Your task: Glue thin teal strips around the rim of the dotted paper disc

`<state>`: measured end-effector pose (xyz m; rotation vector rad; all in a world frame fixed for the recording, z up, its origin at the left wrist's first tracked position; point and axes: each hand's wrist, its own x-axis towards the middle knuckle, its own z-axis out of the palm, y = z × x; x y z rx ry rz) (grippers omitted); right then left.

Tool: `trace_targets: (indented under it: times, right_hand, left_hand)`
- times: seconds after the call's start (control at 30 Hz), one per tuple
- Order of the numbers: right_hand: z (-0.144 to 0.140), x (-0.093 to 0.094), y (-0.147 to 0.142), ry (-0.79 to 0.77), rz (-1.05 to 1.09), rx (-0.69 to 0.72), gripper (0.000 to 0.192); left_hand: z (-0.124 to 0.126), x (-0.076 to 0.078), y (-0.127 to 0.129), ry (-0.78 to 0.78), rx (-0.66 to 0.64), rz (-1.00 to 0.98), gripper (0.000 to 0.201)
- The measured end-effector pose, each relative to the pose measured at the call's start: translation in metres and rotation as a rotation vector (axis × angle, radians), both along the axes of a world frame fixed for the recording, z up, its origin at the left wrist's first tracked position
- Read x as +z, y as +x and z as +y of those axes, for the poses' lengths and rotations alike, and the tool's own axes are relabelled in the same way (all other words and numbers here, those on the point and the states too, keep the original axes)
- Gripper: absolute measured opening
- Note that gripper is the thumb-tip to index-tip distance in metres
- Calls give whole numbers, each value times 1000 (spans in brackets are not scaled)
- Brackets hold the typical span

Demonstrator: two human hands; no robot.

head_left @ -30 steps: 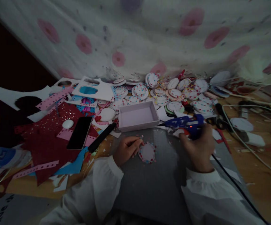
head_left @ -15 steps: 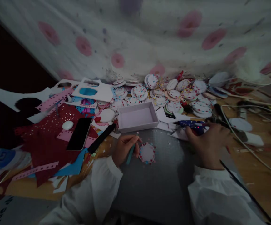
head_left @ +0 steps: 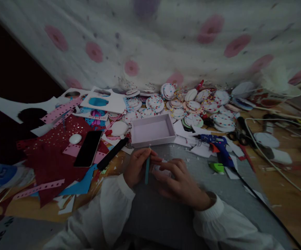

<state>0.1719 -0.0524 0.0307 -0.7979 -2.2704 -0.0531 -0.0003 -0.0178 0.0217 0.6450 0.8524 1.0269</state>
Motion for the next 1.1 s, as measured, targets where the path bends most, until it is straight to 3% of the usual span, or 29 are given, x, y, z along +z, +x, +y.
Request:
trace_targets:
  times: [0.13, 0.27, 0.47, 0.7, 1.1]
  right_hand:
    - [-1, -4, -7, 77, -5, -39, 28]
    - [-1, -10, -8, 167, 15, -37, 25]
    - [0, -6, -6, 197, -65, -7, 24]
    - [3, -7, -9, 248, -35, -4, 24]
    - [-2, 4, -2, 255, 15, -71, 27]
  left_hand:
    - [-2, -2, 3, -4, -29, 50, 39]
    - [-5, -3, 4, 105, -32, 194, 42]
    - [-7, -5, 1, 232, -39, 347, 42]
    - [-8, -5, 0, 275, -32, 414, 41]
    - [-10, -5, 0, 87, -111, 122, 49]
